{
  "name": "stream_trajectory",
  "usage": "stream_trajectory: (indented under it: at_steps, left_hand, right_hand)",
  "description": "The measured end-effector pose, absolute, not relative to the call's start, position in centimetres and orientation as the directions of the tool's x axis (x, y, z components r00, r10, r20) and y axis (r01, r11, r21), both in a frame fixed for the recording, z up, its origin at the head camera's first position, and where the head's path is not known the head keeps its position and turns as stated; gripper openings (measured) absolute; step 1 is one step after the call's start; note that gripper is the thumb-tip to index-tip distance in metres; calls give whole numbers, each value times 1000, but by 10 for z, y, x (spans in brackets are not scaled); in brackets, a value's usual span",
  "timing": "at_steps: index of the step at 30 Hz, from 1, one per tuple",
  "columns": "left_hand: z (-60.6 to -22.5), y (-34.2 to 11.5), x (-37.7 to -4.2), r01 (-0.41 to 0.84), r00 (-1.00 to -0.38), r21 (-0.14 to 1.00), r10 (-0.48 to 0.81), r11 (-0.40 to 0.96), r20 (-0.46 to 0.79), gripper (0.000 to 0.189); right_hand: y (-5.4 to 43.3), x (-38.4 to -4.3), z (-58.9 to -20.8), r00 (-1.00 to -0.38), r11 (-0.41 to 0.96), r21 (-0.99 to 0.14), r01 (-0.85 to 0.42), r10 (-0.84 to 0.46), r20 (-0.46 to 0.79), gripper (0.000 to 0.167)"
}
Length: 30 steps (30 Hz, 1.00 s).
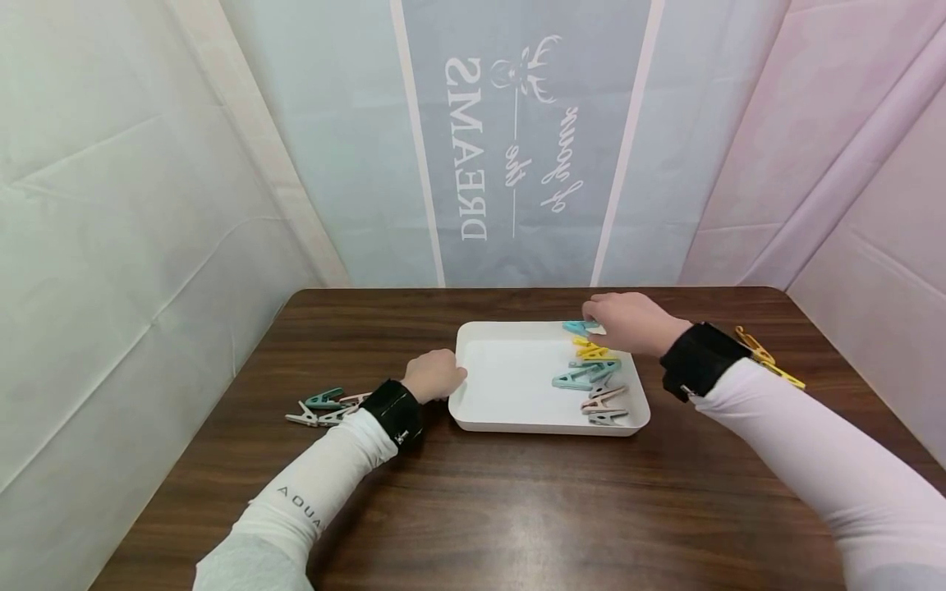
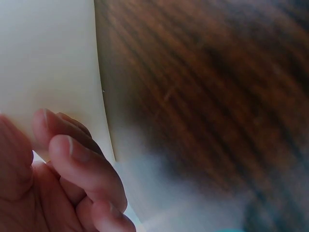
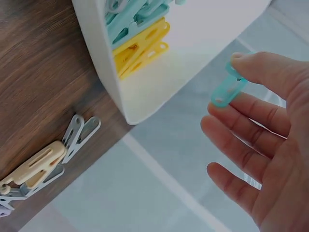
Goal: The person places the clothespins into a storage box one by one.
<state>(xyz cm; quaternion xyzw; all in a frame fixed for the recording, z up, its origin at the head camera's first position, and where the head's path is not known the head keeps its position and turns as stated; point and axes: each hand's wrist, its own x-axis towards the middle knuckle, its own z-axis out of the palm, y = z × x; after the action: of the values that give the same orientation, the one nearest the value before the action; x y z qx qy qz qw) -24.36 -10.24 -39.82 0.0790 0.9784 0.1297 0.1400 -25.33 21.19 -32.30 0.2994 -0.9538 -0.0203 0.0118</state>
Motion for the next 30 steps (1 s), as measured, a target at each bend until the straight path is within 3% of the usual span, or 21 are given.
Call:
stream_trajectory:
  at_steps: [13, 20, 30]
  left_hand:
    - [-400, -103, -244, 115, -949, 279, 188, 953, -254, 33]
    - [-399, -103, -245, 116, -950, 284, 190, 952, -249, 32]
    - [-401, -105, -245, 132, -948, 307, 210, 943, -237, 30]
  right_hand:
    - [185, -270, -342, -762, 754, 109, -648, -641, -97, 21]
    - [181, -274, -351, -749, 743, 93, -663, -657, -91, 13]
    - [178, -269, -355, -736, 719, 162, -676, -666, -120, 8]
